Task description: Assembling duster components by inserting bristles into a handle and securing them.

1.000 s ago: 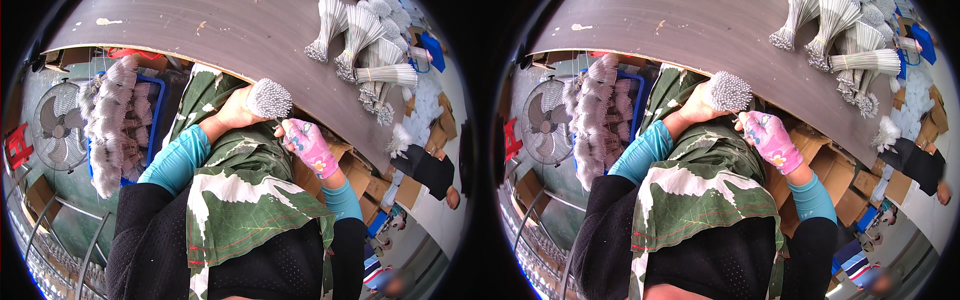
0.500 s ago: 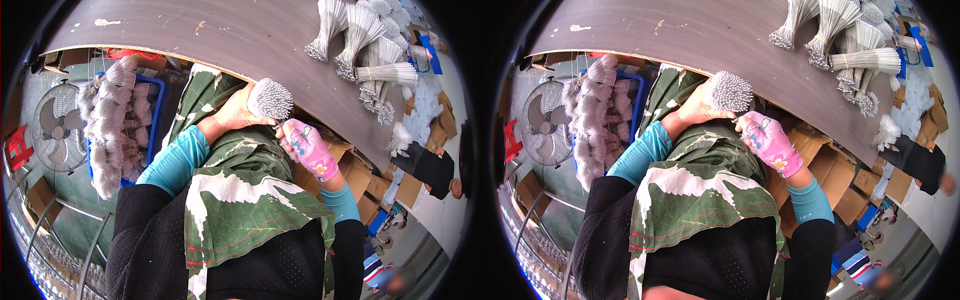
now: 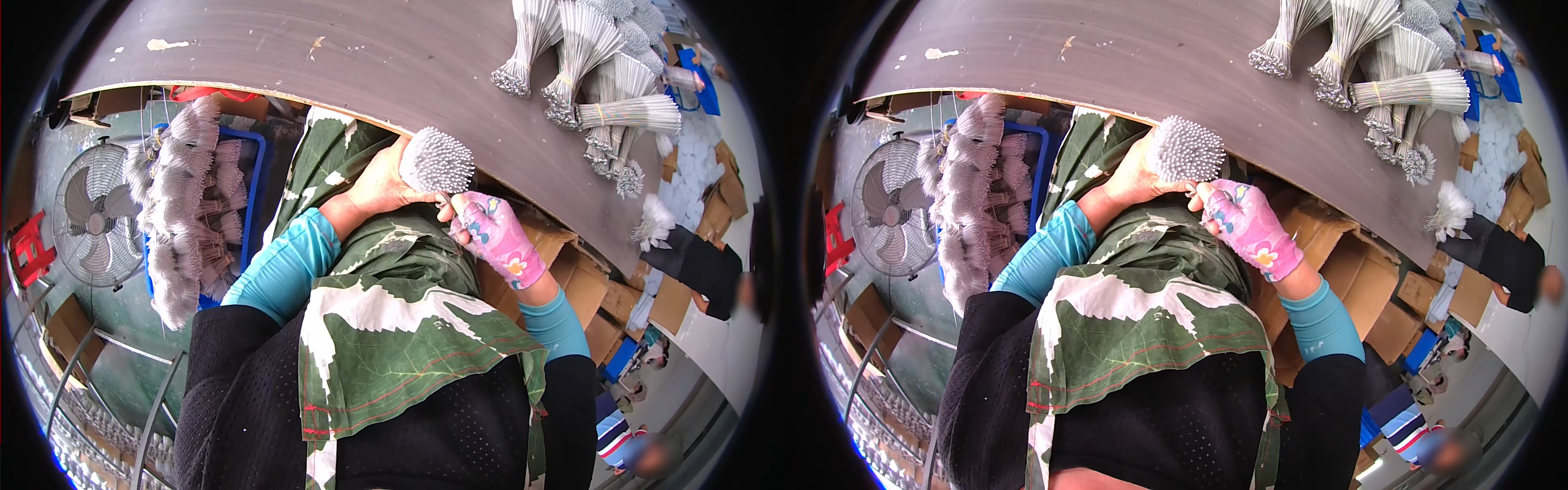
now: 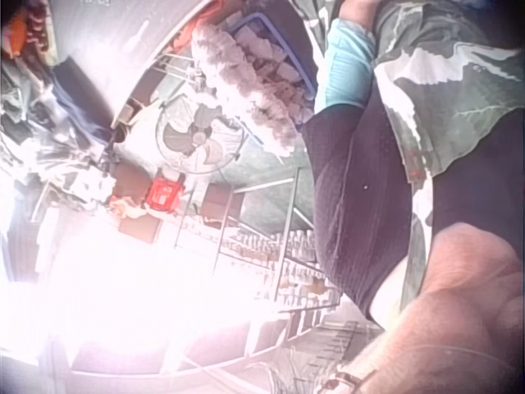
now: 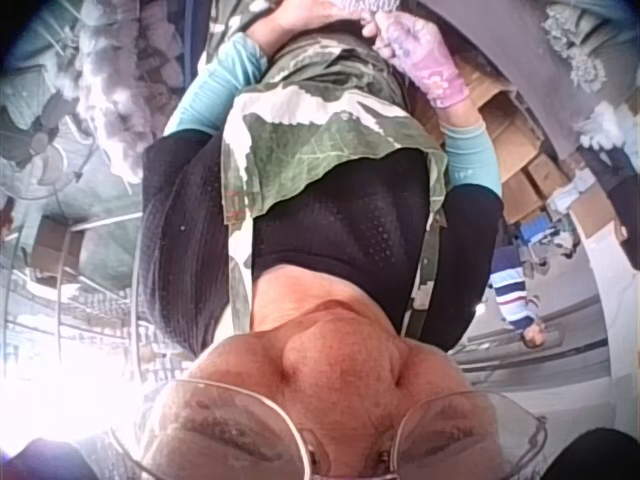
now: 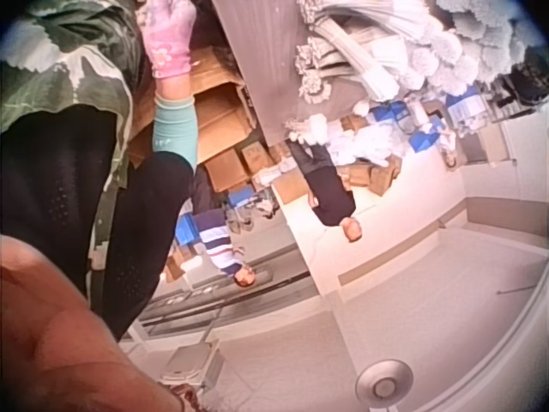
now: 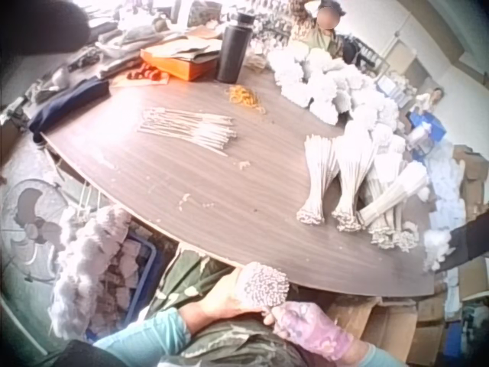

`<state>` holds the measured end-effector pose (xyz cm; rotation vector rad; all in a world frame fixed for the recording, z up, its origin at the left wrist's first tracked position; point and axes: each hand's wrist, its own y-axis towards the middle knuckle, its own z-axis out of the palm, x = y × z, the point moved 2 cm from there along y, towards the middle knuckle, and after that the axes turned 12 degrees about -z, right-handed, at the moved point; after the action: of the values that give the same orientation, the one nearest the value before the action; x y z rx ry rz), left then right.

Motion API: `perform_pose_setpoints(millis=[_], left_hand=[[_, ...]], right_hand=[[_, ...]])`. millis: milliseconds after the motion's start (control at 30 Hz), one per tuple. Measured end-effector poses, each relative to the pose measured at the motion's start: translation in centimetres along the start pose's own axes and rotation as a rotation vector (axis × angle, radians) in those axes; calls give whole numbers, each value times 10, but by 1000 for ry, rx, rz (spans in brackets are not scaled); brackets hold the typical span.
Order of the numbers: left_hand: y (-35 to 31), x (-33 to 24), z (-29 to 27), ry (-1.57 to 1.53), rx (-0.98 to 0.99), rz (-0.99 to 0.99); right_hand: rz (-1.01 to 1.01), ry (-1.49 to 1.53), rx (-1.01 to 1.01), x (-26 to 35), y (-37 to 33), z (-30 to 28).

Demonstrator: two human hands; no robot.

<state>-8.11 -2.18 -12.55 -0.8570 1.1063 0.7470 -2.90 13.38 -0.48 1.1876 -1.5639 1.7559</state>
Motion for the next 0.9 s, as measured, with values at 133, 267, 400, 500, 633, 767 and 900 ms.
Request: perform_pose_setpoints(millis=[133,267,400,500,633,767,900], left_hand=[[-1,-3,0,-13,-3,6],[2,0,1,12,-7,26],[1,-7,-1,78,-45,21],[-2,-3,-2,24,-43,21],[0,-5,1,28,-26,-53],[-4,-6,0,39,-37,-43],[-2,-5,-1,51,-41,-54]], right_hand=[[0,15,-3,0,2,-1],[-11,27,-9,3,5,-3],[56,-4,22,19,2,-2],[68,-31,64,21,0,2],[50,-55,40,12,3,-3],[25,-67,55,14,2,0],[12,-78,49,13,8,-2]])
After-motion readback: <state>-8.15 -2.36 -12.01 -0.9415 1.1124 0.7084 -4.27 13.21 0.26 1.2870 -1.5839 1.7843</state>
